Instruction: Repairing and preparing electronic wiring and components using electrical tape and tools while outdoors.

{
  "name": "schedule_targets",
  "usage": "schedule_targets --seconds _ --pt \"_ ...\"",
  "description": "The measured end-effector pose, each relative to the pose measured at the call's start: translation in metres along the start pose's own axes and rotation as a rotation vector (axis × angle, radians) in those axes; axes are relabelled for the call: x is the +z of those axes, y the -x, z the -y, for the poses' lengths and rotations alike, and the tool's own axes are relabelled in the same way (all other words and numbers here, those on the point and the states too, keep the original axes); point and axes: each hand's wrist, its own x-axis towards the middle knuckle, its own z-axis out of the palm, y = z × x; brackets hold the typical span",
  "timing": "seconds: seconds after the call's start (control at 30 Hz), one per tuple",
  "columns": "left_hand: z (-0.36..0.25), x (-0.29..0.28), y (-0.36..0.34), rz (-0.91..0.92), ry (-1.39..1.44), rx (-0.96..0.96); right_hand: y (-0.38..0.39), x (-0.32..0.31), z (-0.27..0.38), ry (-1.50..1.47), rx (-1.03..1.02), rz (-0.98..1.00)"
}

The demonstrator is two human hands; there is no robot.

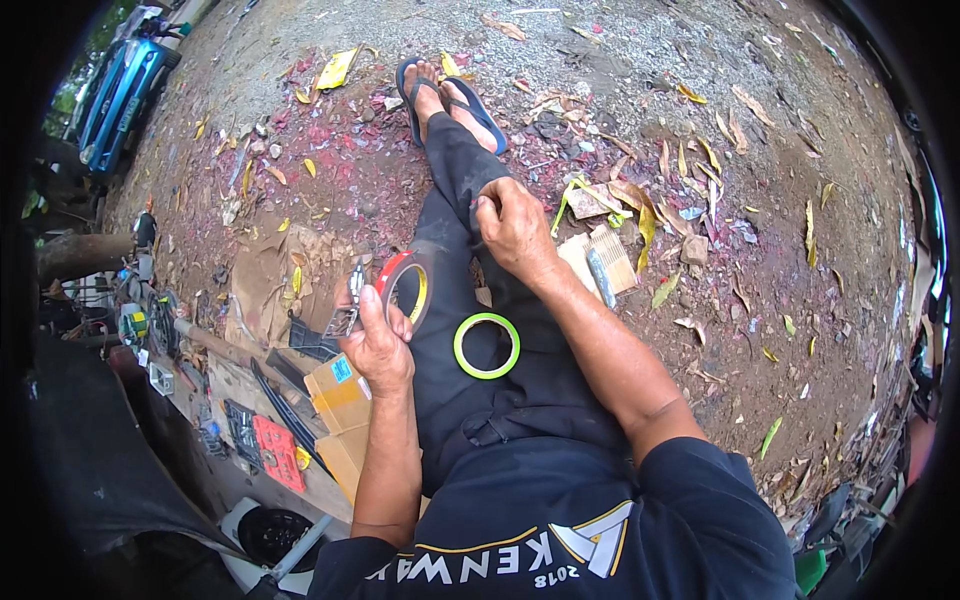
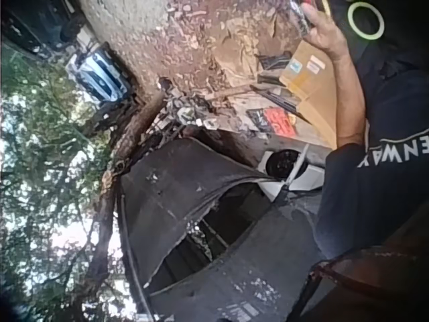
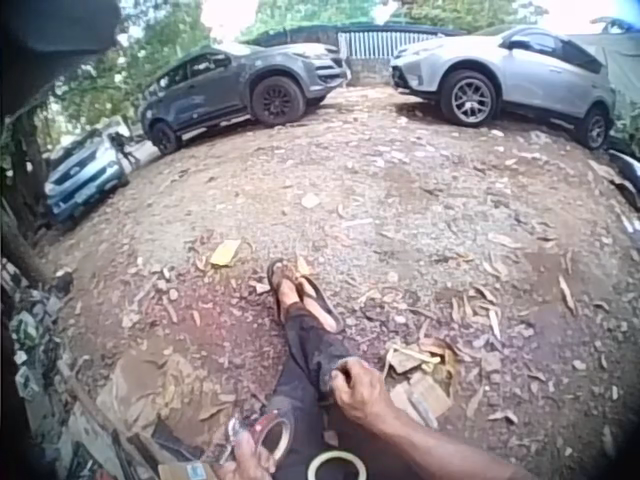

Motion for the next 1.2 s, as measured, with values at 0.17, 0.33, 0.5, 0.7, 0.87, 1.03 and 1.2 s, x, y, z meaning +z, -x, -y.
schedule_targets --seconds 0.17,0.33,0.5,0.7,0.87,1.03,1.2 --pt "0.002 -0.004 -0.005 -0.062 -0.011 -0.027 0.01 -0.006 0.036 -0.312 0.032 0.391" --pt "0.002 -0.003 -0.004 0.014 -0.118 0.015 0.016 0.004 0.047 -0.289 -0.239 0.451" --pt "0.003 0.0 0.0 0.04 -0.106 0.056 0.026 0.011 0.049 -0.179 -0.367 0.239" --pt "-0.009 -0.001 0.007 -0.131 0.094 -0.025 0.02 0.02 0.038 -0.139 -0.166 0.072" --pt "-0.023 -0.01 -0.006 -0.156 0.127 -0.055 -0.019 0.0 -0.013 -0.035 -0.057 0.03" --pt "-0.007 0.004 -0.01 -0.198 0.112 -0.159 -0.006 -0.023 0.047 -0.154 -0.27 0.17" --pt "0.022 -0.019 -0.012 -0.12 -0.03 -0.096 0.022 0.034 0.04 -0.134 -0.453 0.273"
